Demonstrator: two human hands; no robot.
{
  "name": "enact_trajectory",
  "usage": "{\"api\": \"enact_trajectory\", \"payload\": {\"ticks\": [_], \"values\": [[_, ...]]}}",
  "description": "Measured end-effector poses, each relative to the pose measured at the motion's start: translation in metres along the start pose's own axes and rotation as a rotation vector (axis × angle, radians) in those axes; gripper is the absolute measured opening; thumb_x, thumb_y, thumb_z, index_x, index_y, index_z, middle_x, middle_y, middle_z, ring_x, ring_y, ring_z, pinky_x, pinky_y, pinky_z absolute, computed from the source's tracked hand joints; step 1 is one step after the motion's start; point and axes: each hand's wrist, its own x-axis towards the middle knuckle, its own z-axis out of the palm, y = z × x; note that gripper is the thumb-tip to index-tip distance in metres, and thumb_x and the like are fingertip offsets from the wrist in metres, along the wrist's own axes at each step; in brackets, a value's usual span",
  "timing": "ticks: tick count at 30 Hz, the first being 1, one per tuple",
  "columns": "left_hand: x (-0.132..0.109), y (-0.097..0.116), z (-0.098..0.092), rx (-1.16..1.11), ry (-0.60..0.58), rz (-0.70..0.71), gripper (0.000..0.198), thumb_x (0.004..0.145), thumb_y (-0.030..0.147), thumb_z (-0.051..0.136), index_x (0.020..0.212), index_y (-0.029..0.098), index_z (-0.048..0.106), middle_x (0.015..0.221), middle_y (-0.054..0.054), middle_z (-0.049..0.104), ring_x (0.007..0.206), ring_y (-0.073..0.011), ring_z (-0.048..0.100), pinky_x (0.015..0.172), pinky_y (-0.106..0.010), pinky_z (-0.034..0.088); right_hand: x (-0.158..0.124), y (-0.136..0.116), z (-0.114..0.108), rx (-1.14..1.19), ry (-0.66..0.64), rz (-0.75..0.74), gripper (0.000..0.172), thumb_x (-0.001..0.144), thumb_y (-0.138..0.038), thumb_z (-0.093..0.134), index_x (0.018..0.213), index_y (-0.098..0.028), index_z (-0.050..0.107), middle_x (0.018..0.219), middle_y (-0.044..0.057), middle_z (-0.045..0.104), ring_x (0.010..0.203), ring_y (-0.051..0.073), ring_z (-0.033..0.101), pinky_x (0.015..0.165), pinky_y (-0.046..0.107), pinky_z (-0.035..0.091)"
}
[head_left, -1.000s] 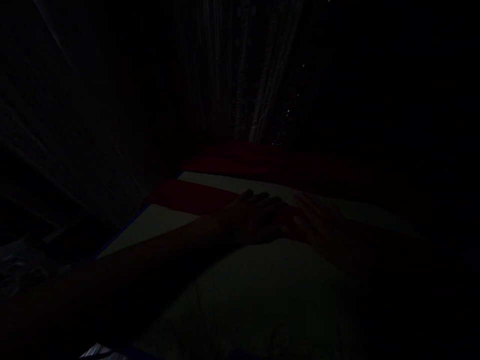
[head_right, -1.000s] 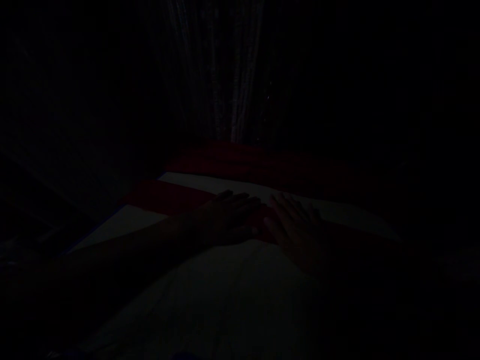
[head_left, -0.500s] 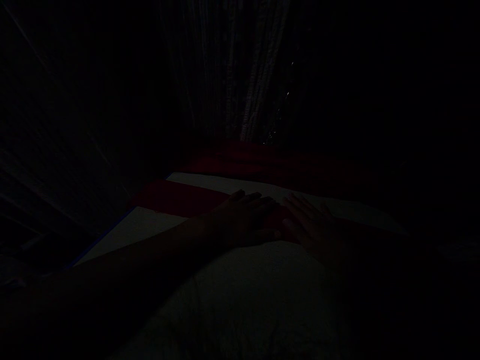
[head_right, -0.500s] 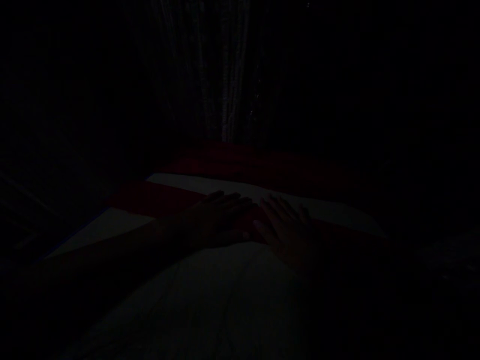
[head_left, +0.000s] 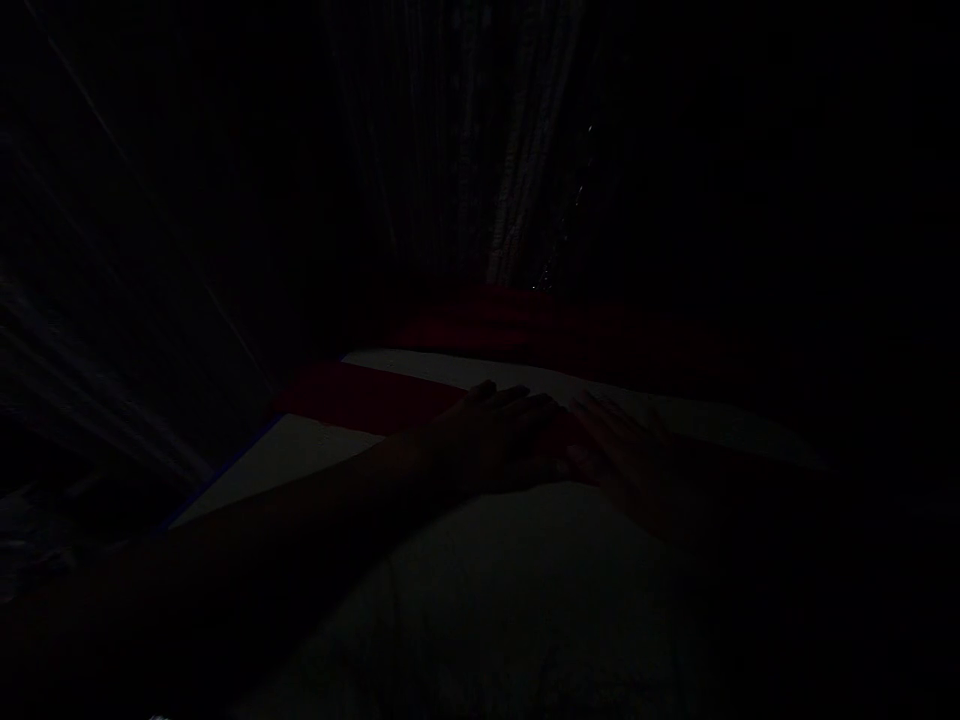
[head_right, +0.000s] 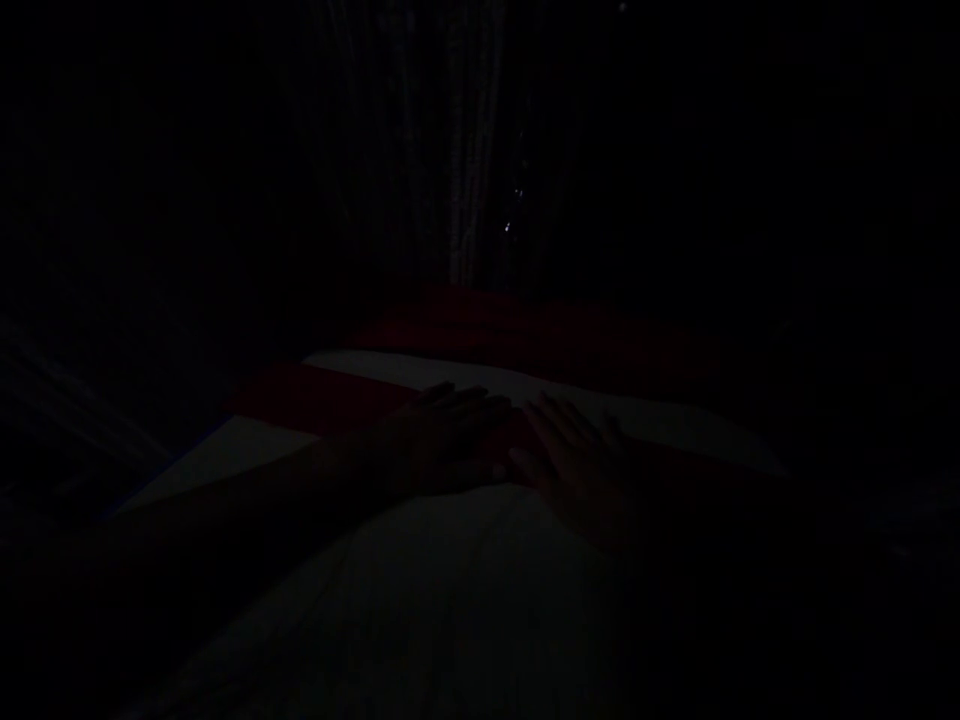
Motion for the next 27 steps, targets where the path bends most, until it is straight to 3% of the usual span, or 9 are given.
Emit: {"api": "enact_trajectory", "payload": {"ticks": [4, 8, 12, 18, 22, 27], "values": [[0.0004, -0.0027, 0.0019, 0.003, 0.016, 0.02, 0.087, 0.101, 0.076, 0.034, 0.165, 0.017, 0.029, 0.17, -0.01, 0.028, 0.159, -0.0333, 0.023, 0.128, -0.058, 0.012, -0.0007, 0.003, 0.003, 0.017, 0.119, -0.02, 0.067, 0.106, -0.06, 0.02, 0.159, -0.023, 0.04, 0.165, 0.005, 0.035, 0.154, 0.027, 0.033, 0.124, 0.063, 0.026], [0.0002, -0.0031, 0.002, -0.005, 0.012, 0.016, 0.087, 0.101, 0.076, 0.034, 0.166, 0.018, 0.027, 0.171, -0.01, 0.027, 0.16, -0.0325, 0.02, 0.128, -0.058, 0.011, -0.0014, 0.0007, 0.0007, 0.001, 0.063, -0.053, 0.07, 0.106, -0.061, 0.018, 0.156, -0.02, 0.044, 0.162, 0.008, 0.039, 0.151, 0.03, 0.037, 0.122, 0.068, 0.026], [0.0003, -0.0023, 0.0022, -0.004, 0.001, 0.004, 0.088, 0.101, 0.076, 0.033, 0.166, 0.017, 0.027, 0.171, -0.01, 0.027, 0.159, -0.0323, 0.022, 0.128, -0.058, 0.011, -0.0007, -0.0017, -0.0025, -0.007, 0.165, -0.04, 0.067, 0.107, -0.058, 0.019, 0.158, -0.019, 0.041, 0.164, 0.008, 0.037, 0.153, 0.028, 0.034, 0.125, 0.062, 0.026], [0.0015, -0.0039, 0.0045, 0.012, 0.03, 0.025, 0.088, 0.101, 0.076, 0.033, 0.165, 0.017, 0.028, 0.17, -0.01, 0.029, 0.159, -0.033, 0.022, 0.128, -0.057, 0.012, -0.0003, 0.0018, 0.0009, 0.042, 0.017, -0.016, 0.068, 0.105, -0.062, 0.021, 0.157, -0.023, 0.044, 0.163, 0.008, 0.037, 0.152, 0.029, 0.036, 0.122, 0.068, 0.024], [0.0005, -0.0021, 0.0014, 0.003, 0.002, 0.013, 0.088, 0.101, 0.075, 0.035, 0.166, 0.016, 0.027, 0.171, -0.01, 0.027, 0.16, -0.0328, 0.021, 0.128, -0.057, 0.012, -0.0003, 0.0045, 0.0016, 0.049, 0.116, -0.031, 0.07, 0.105, -0.063, 0.022, 0.158, -0.021, 0.041, 0.164, 0.007, 0.036, 0.154, 0.027, 0.033, 0.124, 0.063, 0.025], [-0.0013, -0.0008, -0.0012, -0.005, 0.001, 0.014, 0.087, 0.101, 0.075, 0.035, 0.165, 0.016, 0.027, 0.171, -0.009, 0.027, 0.16, -0.0324, 0.021, 0.128, -0.058, 0.012, -0.0021, 0.0026, 0.0013, 0.036, 0.094, -0.022, 0.068, 0.107, -0.062, 0.018, 0.158, -0.023, 0.04, 0.165, 0.004, 0.035, 0.154, 0.027, 0.033, 0.122, 0.068, 0.025]]}}
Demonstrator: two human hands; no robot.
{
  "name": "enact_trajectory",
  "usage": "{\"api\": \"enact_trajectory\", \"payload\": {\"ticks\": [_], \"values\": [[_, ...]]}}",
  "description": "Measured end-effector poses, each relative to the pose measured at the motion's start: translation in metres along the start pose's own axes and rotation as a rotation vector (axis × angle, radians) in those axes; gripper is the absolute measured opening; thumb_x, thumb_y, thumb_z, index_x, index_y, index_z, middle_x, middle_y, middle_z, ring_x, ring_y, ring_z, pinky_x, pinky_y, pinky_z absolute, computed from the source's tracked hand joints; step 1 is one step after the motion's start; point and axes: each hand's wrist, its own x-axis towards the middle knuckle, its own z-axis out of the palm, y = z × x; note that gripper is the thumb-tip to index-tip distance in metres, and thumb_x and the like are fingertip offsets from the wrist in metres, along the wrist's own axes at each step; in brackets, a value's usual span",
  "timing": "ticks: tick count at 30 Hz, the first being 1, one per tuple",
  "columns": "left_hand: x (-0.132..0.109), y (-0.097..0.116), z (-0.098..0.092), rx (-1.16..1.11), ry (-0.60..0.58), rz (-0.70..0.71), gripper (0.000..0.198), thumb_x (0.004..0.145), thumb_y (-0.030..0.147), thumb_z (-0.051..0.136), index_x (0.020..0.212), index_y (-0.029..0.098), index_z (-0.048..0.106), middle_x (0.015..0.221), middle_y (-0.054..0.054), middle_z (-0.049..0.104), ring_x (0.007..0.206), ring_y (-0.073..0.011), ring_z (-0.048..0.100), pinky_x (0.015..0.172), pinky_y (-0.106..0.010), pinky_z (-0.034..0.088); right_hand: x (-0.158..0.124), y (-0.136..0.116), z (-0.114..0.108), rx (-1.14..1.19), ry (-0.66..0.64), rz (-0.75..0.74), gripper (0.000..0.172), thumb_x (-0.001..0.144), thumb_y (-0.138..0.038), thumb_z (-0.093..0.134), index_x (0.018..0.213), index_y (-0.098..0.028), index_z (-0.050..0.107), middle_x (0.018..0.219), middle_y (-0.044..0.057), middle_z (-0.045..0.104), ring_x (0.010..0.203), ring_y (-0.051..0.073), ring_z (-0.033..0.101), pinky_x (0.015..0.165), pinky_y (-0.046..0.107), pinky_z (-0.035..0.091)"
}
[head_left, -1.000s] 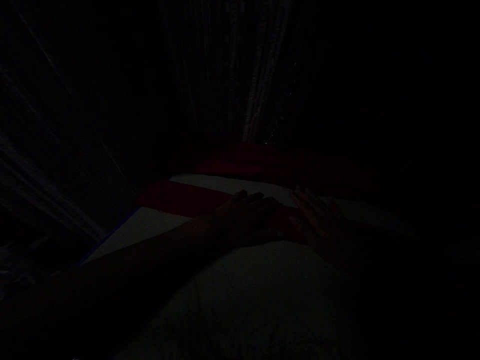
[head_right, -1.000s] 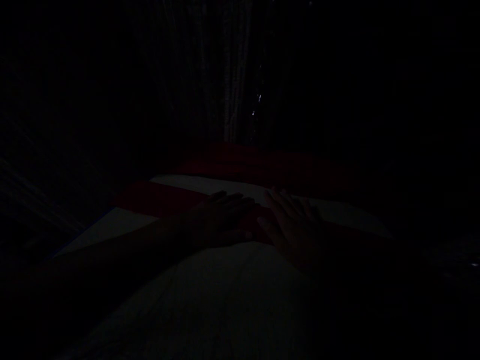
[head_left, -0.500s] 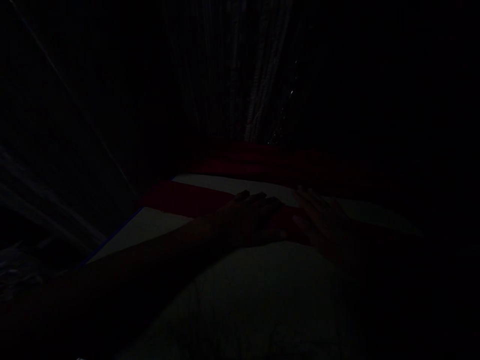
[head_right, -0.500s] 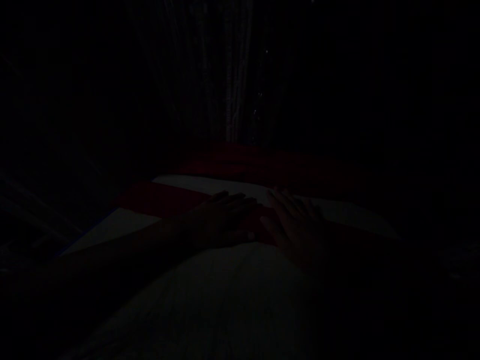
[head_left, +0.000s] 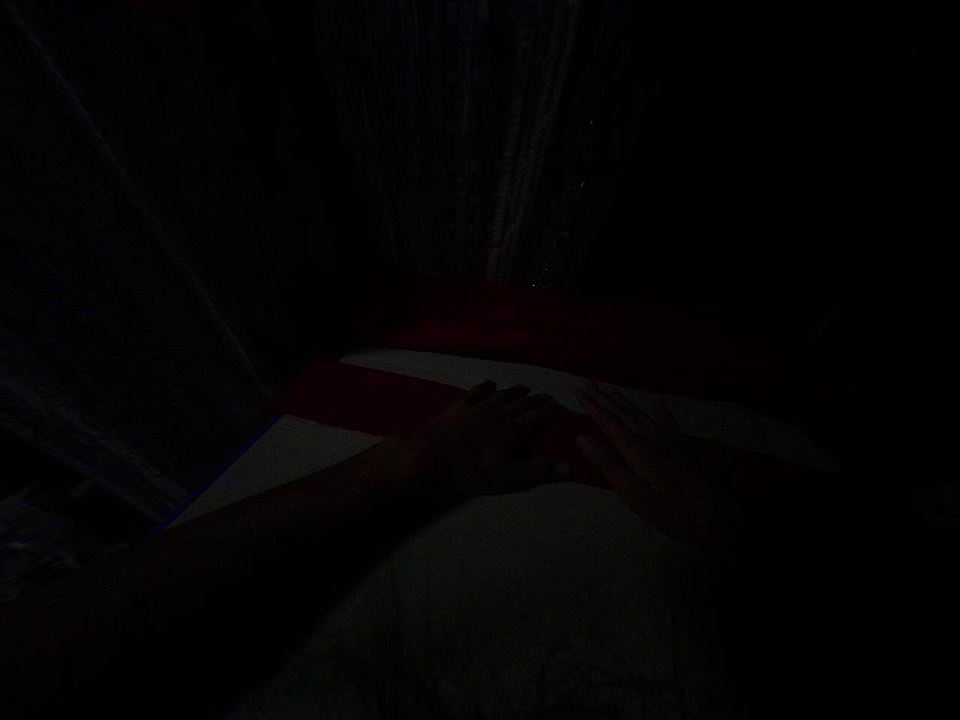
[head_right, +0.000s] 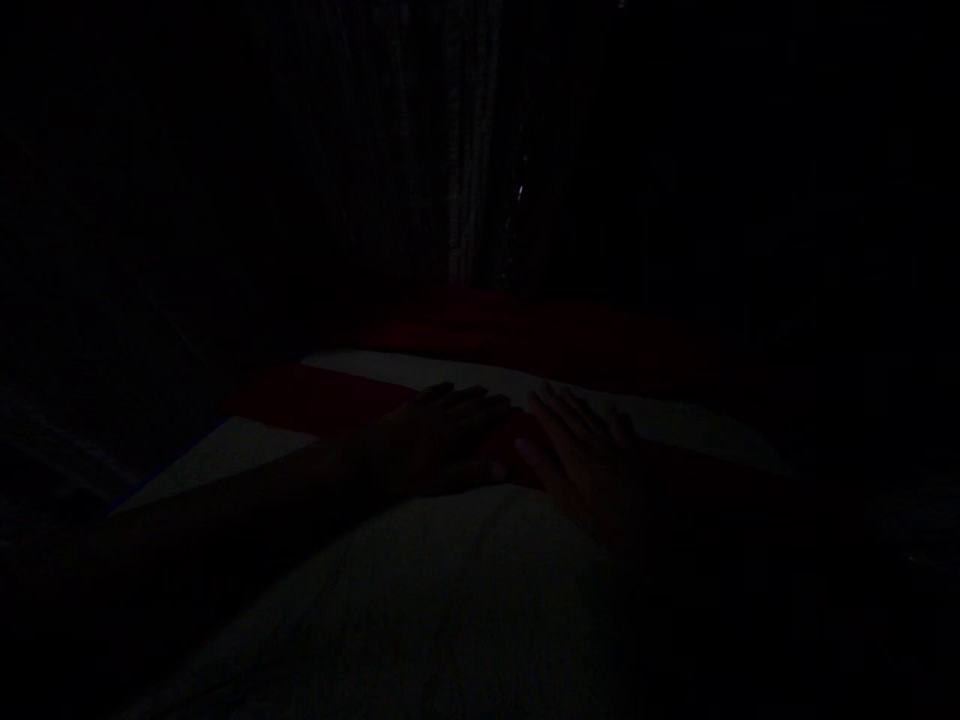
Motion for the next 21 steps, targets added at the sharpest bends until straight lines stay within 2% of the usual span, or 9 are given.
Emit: {"api": "enact_trajectory", "payload": {"ticks": [2, 6, 10, 14, 18, 21], "values": [[-0.0005, 0.0004, -0.0005, -0.009, -0.007, 0.008, 0.088, 0.101, 0.076, 0.033, 0.166, 0.016, 0.026, 0.171, -0.009, 0.026, 0.16, -0.0317, 0.019, 0.129, -0.058, 0.01, 0.0001, -0.0019, -0.0003, -0.022, 0.059, -0.004, 0.067, 0.107, -0.061, 0.019, 0.16, -0.024, 0.038, 0.166, 0.003, 0.033, 0.154, 0.025, 0.032, 0.125, 0.063, 0.026], [-0.0007, 0.0021, -0.0022, -0.013, -0.018, -0.022, 0.088, 0.101, 0.075, 0.035, 0.166, 0.016, 0.027, 0.171, -0.009, 0.025, 0.161, -0.0321, 0.018, 0.129, -0.058, 0.009, 0.002, -0.0054, -0.0028, -0.03, -0.02, -0.005, 0.07, 0.106, -0.064, 0.016, 0.158, -0.024, 0.041, 0.165, 0.003, 0.034, 0.153, 0.027, 0.034, 0.122, 0.069, 0.024], [-0.0008, 0.0021, -0.0031, -0.031, -0.014, -0.012, 0.089, 0.1, 0.076, 0.036, 0.166, 0.016, 0.026, 0.171, -0.009, 0.025, 0.16, -0.0322, 0.018, 0.129, -0.058, 0.01, 0.0036, -0.0067, -0.0078, -0.03, 0.061, 0.027, 0.07, 0.107, -0.062, 0.017, 0.163, -0.023, 0.03, 0.169, 0.001, 0.023, 0.157, 0.025, 0.025, 0.125, 0.065, 0.022], [-0.001, 0.0009, -0.0024, -0.032, -0.014, -0.017, 0.089, 0.1, 0.076, 0.037, 0.166, 0.016, 0.026, 0.172, -0.008, 0.024, 0.161, -0.0316, 0.018, 0.129, -0.057, 0.01, 0.0026, -0.0053, -0.0065, -0.02, -0.057, 0.003, 0.071, 0.106, -0.064, 0.017, 0.159, -0.023, 0.038, 0.166, 0.003, 0.031, 0.154, 0.027, 0.032, 0.122, 0.069, 0.024], [-0.0008, 0.0006, -0.0021, -0.022, -0.019, -0.022, 0.09, 0.1, 0.076, 0.037, 0.167, 0.017, 0.024, 0.172, -0.008, 0.024, 0.161, -0.0317, 0.018, 0.129, -0.057, 0.009, 0.0021, -0.0044, -0.0037, -0.03, 0.005, 0.034, 0.07, 0.107, -0.063, 0.015, 0.164, -0.023, 0.029, 0.169, 0.001, 0.024, 0.157, 0.024, 0.025, 0.126, 0.064, 0.02], [-0.0005, -0.0002, -0.0011, -0.006, -0.005, -0.013, 0.089, 0.1, 0.076, 0.038, 0.166, 0.017, 0.026, 0.171, -0.009, 0.025, 0.16, -0.0322, 0.018, 0.129, -0.057, 0.01, 0.0026, -0.0054, -0.0035, -0.037, -0.053, 0.008, 0.071, 0.106, -0.064, 0.015, 0.161, -0.023, 0.036, 0.167, 0.003, 0.029, 0.156, 0.027, 0.029, 0.124, 0.067, 0.021]]}}
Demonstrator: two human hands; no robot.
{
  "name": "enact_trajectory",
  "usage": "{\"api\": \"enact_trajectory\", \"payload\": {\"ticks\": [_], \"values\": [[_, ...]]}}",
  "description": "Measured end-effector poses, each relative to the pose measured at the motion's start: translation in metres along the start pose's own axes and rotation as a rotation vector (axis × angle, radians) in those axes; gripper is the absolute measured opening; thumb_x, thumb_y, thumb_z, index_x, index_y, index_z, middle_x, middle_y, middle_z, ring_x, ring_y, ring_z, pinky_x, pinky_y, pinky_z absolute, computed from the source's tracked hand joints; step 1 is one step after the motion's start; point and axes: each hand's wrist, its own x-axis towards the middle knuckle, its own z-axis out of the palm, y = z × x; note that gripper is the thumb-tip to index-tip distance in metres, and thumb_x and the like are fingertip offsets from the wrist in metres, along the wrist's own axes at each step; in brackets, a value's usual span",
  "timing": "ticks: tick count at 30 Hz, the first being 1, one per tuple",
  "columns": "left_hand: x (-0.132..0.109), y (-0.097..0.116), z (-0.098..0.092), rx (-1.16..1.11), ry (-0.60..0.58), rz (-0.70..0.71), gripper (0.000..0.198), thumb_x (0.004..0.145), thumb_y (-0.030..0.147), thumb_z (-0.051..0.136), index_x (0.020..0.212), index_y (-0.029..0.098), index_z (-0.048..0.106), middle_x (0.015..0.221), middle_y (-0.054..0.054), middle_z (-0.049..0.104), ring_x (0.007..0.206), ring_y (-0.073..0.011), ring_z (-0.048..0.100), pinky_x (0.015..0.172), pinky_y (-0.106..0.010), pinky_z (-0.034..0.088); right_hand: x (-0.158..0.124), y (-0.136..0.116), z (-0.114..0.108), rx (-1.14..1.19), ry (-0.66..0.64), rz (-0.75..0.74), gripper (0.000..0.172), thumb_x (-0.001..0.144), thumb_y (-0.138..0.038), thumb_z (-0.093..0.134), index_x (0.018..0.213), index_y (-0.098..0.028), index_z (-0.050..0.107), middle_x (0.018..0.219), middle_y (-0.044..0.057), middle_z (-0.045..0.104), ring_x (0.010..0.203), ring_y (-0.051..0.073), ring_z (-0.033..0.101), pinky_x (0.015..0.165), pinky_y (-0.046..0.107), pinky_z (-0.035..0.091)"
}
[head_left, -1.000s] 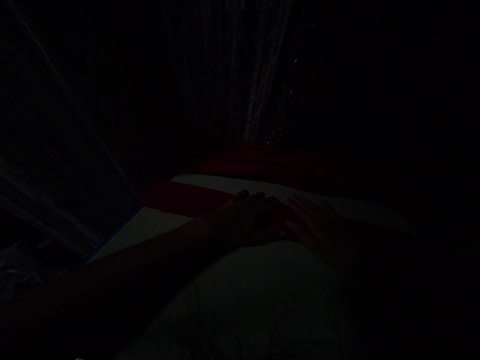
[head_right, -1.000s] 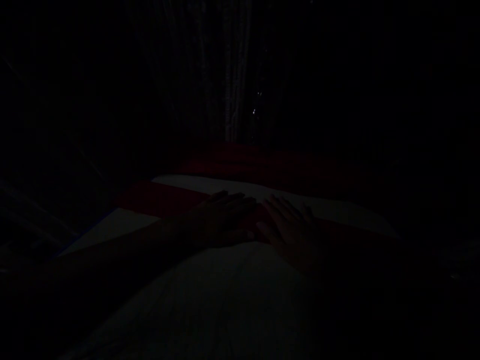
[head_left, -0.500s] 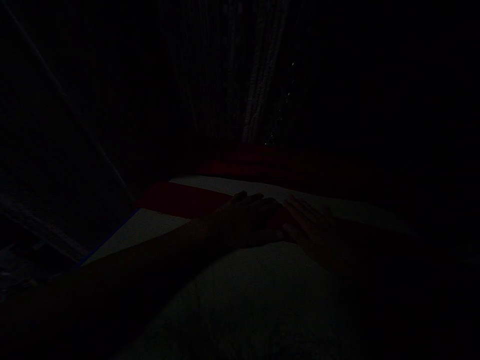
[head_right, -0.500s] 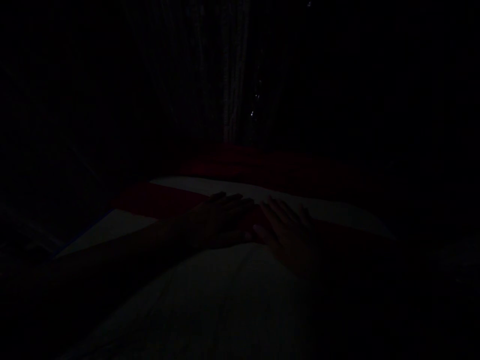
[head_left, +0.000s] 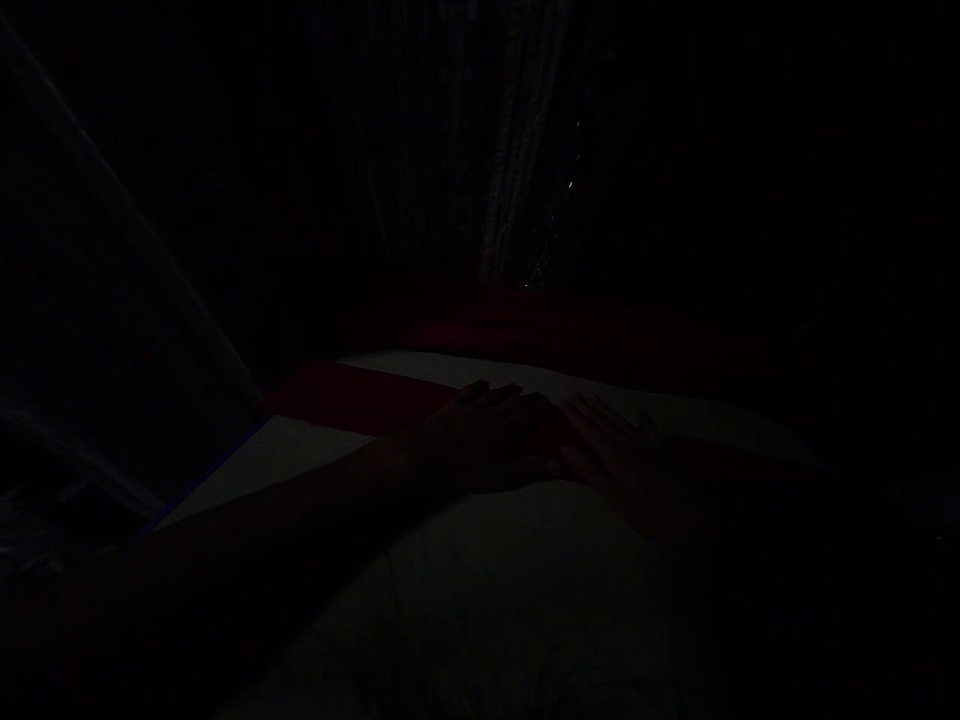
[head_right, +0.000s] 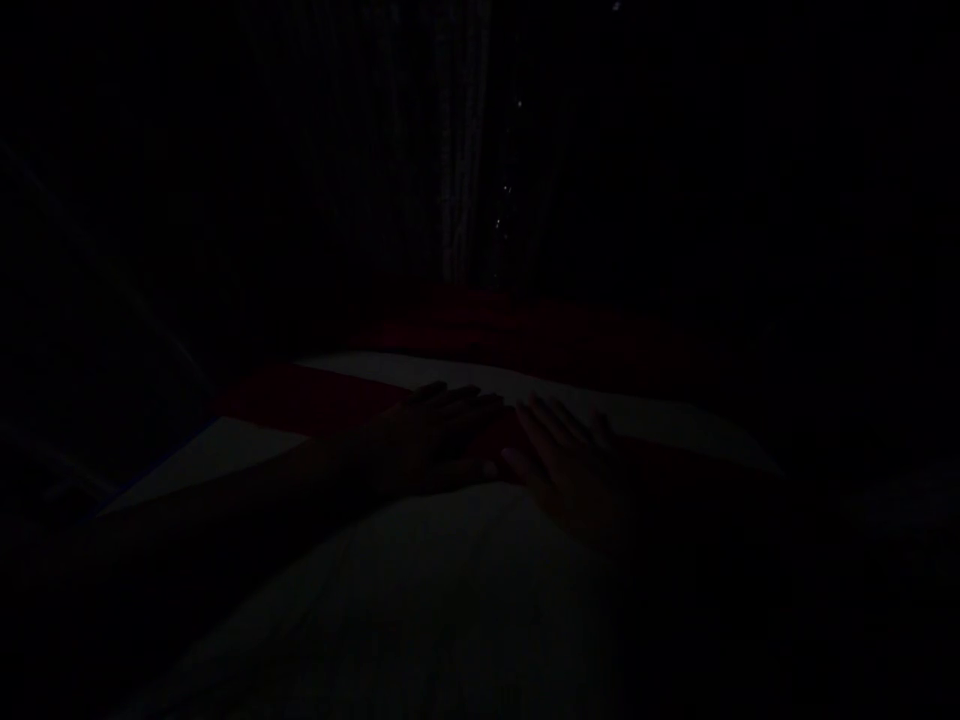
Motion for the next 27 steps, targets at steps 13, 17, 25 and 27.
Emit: {"api": "enact_trajectory", "payload": {"ticks": [13, 17, 25, 27], "values": [[-0.001, 0.001, -0.001, -0.022, -0.005, 0.009, 0.088, 0.101, 0.076, 0.036, 0.166, 0.017, 0.026, 0.171, -0.009, 0.025, 0.16, -0.0325, 0.019, 0.128, -0.058, 0.01, -0.005, -0.002, 0.003, 0.092, -0.13, 0.079, 0.075, 0.101, -0.066, 0.02, 0.158, -0.022, 0.041, 0.166, 0.001, 0.033, 0.155, 0.025, 0.031, 0.127, 0.065, 0.018], [-0.001, 0.001, -0.002, -0.022, -0.006, 0.012, 0.088, 0.101, 0.075, 0.037, 0.166, 0.017, 0.026, 0.171, -0.008, 0.025, 0.16, -0.0322, 0.019, 0.129, -0.057, 0.01, -0.002, -0.001, -0.001, 0.159, -0.054, 0.078, 0.07, 0.101, -0.067, 0.025, 0.151, -0.025, 0.049, 0.159, 0.002, 0.045, 0.148, 0.027, 0.041, 0.125, 0.063, 0.021], [0.0, 0.0, -0.001, -0.029, -0.012, 0.014, 0.088, 0.101, 0.075, 0.037, 0.167, 0.019, 0.024, 0.172, -0.006, 0.024, 0.161, -0.0324, 0.017, 0.128, -0.059, 0.008, 0.016, 0.025, -0.021, 0.162, 0.006, 0.239, 0.05, 0.097, -0.058, 0.037, 0.106, -0.023, 0.073, 0.117, 0.008, 0.067, 0.104, 0.025, 0.063, 0.094, 0.044, 0.048], [0.001, -0.001, 0.0, -0.037, -0.007, 0.026, 0.089, 0.1, 0.077, 0.036, 0.167, 0.02, 0.024, 0.172, -0.007, 0.023, 0.16, -0.0331, 0.017, 0.128, -0.059, 0.008, 0.018, 0.03, -0.021, 0.156, -0.01, 0.259, 0.05, 0.095, -0.058, 0.037, 0.097, -0.023, 0.072, 0.109, 0.008, 0.066, 0.095, 0.024, 0.063, 0.086, 0.041, 0.048]]}}
